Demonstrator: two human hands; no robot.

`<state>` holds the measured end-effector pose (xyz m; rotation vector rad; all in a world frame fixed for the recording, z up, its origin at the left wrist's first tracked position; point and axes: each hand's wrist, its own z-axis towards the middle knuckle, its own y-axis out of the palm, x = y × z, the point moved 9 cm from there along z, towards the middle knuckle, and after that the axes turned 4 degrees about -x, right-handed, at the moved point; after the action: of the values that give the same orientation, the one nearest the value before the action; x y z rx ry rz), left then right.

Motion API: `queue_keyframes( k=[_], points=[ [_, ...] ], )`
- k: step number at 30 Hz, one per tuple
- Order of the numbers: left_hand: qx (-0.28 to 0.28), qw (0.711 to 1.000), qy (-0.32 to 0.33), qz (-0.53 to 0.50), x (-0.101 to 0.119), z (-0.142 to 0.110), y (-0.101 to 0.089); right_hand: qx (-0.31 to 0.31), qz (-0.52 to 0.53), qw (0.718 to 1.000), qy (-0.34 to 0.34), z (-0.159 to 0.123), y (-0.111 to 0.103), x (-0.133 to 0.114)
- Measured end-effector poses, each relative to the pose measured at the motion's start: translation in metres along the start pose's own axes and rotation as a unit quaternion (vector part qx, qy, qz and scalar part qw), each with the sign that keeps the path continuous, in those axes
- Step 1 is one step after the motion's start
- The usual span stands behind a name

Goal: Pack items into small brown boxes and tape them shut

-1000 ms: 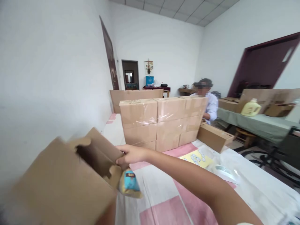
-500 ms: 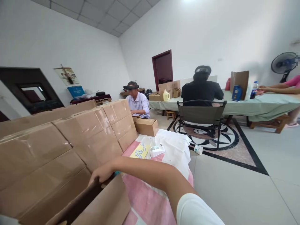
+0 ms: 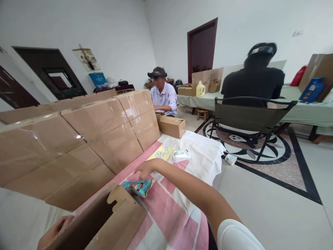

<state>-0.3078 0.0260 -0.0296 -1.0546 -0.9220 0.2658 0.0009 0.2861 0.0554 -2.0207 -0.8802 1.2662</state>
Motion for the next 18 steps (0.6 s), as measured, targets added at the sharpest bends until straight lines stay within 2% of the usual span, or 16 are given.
queue_keyframes(
  k=[2,4,6,9,11,13,15,18],
  points=[
    [-0.050,0.998,-0.034,-0.034,-0.003,0.000,0.008,-0.015,-0.028,0.996,0.087,-0.005,0.018,0.033],
    [-0.067,0.996,-0.049,-0.043,-0.006,-0.001,0.012,-0.002,-0.020,0.997,0.080,-0.002,0.029,0.040],
    [-0.073,0.995,-0.050,-0.046,-0.009,-0.002,0.015,0.011,0.032,0.999,0.000,0.003,0.035,0.026],
    [-0.067,0.995,-0.048,-0.060,-0.014,-0.004,0.017,-0.010,0.100,0.989,-0.112,0.004,0.046,-0.004],
    [-0.057,0.995,-0.048,-0.073,-0.015,-0.004,0.016,-0.026,0.091,0.989,-0.112,0.005,0.060,-0.014],
    [-0.048,0.993,-0.045,-0.093,-0.015,-0.003,0.016,-0.033,0.052,0.996,-0.063,0.006,0.079,-0.013],
    [-0.032,0.991,-0.039,-0.125,-0.013,-0.002,0.014,0.007,0.020,0.999,-0.024,0.009,0.092,-0.009],
    [0.026,0.982,-0.041,-0.184,-0.012,-0.002,0.000,0.163,0.065,0.984,-0.031,0.011,0.088,0.000]
  ],
)
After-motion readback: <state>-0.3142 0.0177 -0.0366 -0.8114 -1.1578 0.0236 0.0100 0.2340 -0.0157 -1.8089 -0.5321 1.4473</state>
